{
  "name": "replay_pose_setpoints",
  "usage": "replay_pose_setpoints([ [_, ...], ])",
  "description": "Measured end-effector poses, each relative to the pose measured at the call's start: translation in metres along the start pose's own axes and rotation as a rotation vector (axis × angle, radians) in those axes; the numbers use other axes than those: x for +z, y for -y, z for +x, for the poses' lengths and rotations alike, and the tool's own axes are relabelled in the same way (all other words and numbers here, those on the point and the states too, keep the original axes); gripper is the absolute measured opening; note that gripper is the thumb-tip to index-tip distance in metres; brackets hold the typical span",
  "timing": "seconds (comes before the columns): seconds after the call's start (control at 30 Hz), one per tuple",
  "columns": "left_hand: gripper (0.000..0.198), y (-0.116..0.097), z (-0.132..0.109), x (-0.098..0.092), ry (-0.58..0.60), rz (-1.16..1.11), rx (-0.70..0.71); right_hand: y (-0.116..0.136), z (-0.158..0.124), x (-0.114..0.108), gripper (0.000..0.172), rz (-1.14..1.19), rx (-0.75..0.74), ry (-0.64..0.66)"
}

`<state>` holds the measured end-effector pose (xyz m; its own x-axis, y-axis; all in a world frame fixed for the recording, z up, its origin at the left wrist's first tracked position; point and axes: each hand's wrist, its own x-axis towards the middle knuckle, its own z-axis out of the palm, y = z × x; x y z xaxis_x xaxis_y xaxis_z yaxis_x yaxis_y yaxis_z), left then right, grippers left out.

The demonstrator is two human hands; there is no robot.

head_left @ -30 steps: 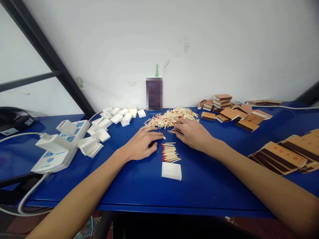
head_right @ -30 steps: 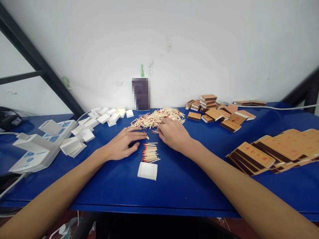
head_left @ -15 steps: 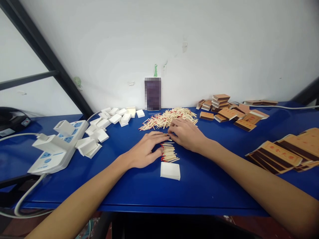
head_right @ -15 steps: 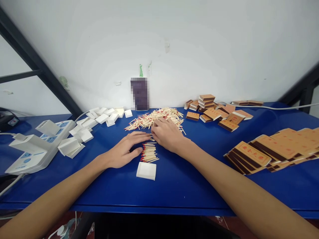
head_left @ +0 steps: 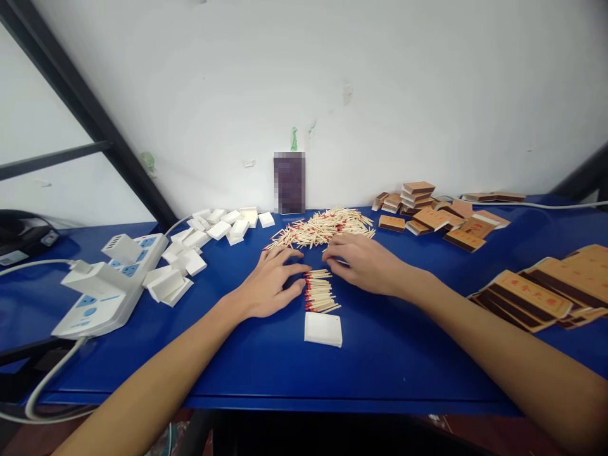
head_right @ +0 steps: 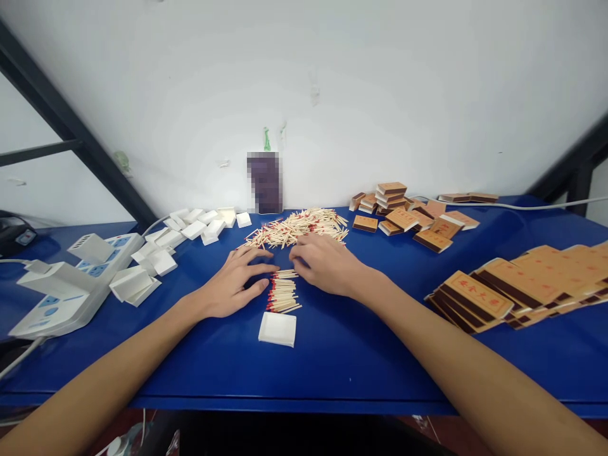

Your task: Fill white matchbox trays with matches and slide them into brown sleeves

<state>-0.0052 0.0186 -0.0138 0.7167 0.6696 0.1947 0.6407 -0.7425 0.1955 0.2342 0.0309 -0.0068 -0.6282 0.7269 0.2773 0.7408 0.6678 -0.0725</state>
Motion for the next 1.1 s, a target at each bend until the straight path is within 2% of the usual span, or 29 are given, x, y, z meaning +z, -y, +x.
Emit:
replay_pose_setpoints([
  [0.07,0.036,-0.001,-0.001,0.0,0.016,-0.008,0.016,-0.006,-0.003,-0.007,0.023,-0.087,0.071,-0.006],
  [0.2,0.038,0.001,-0.001,0.002,0.002,-0.027,0.021,-0.015,-0.008,-0.014,0.016,-0.169,0.162,0.071],
  [0.4,0.039,0.002,0.0,0.003,-0.012,-0.04,-0.024,-0.01,-0.009,-0.006,0.012,-0.131,0.13,0.119],
  [0.53,0.038,0.003,0.001,0.005,-0.044,-0.05,-0.045,-0.001,-0.002,0.003,0.013,-0.083,0.069,0.066],
  [0.63,0.036,0.004,0.002,0.006,-0.091,-0.06,-0.056,0.004,0.003,0.007,0.016,-0.044,0.075,0.001],
  [0.83,0.036,0.006,0.003,0.006,-0.149,-0.064,-0.105,0.003,0.007,0.012,0.012,0.226,0.076,-0.12],
  [0.93,0.038,0.007,0.003,0.006,-0.149,-0.051,-0.122,-0.004,0.006,0.013,0.019,0.155,0.069,-0.187],
  [1.1,0.04,0.008,0.003,0.007,-0.098,-0.035,-0.086,-0.017,0.001,0.001,0.023,-0.033,0.226,-0.239],
])
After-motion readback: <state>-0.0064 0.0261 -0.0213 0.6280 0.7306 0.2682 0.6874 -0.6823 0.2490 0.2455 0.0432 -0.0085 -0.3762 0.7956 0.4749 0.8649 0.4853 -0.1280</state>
